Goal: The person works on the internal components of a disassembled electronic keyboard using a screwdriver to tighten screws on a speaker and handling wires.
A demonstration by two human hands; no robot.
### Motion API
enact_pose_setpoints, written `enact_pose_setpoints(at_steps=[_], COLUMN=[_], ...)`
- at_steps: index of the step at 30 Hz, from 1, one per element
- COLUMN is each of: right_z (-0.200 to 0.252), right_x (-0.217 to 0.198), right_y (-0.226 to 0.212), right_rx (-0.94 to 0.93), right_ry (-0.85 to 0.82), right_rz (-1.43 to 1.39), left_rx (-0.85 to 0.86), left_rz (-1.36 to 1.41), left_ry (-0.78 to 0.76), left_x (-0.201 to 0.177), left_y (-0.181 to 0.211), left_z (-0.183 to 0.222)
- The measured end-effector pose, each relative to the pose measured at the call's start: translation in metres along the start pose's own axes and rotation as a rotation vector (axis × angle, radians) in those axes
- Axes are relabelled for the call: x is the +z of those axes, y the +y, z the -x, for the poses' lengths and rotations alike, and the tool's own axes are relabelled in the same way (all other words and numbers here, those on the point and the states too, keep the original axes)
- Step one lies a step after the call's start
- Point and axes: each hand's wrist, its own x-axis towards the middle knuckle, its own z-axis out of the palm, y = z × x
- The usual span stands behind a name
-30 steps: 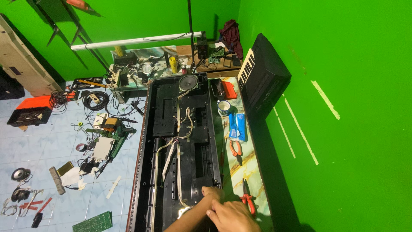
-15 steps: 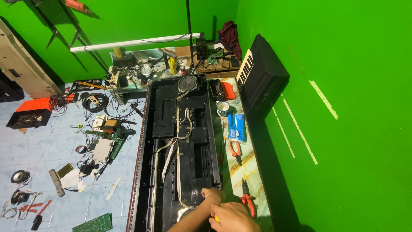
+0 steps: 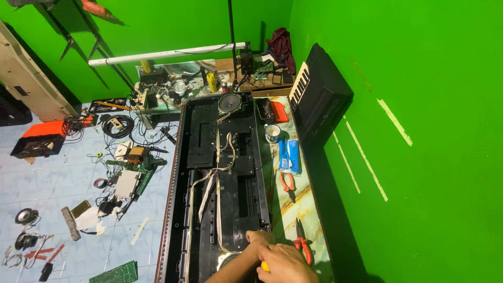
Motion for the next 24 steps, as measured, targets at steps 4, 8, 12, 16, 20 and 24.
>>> enact_pose_setpoints(at_steps=[4,8,12,16,20,24], right_z=[0.000,0.000,0.004,0.008,0.014,0.019], right_x=[0.000,-0.003,-0.006,-0.009,-0.013,-0.014], right_y=[-0.002,-0.005,-0.011,-0.017,-0.023,-0.033], right_rx=[-0.017,-0.038,-0.036,-0.002,-0.014,-0.023], right_ry=[0.032,0.046,0.067,0.065,0.102,0.167], right_rz=[0.023,0.040,0.024,0.034,0.031,-0.029], left_rx=[0.017,0.020,0.013,0.000,-0.015,-0.026], left_rz=[0.007,-0.008,-0.004,0.008,0.024,0.054], left_ry=[-0.060,-0.051,-0.047,-0.047,-0.045,-0.041], left_x=[-0.016,-0.026,-0.030,-0.027,-0.022,-0.016], left_y=[-0.001,0.001,0.002,0.001,-0.003,-0.009], left_z=[0.015,0.030,0.034,0.029,0.020,0.009])
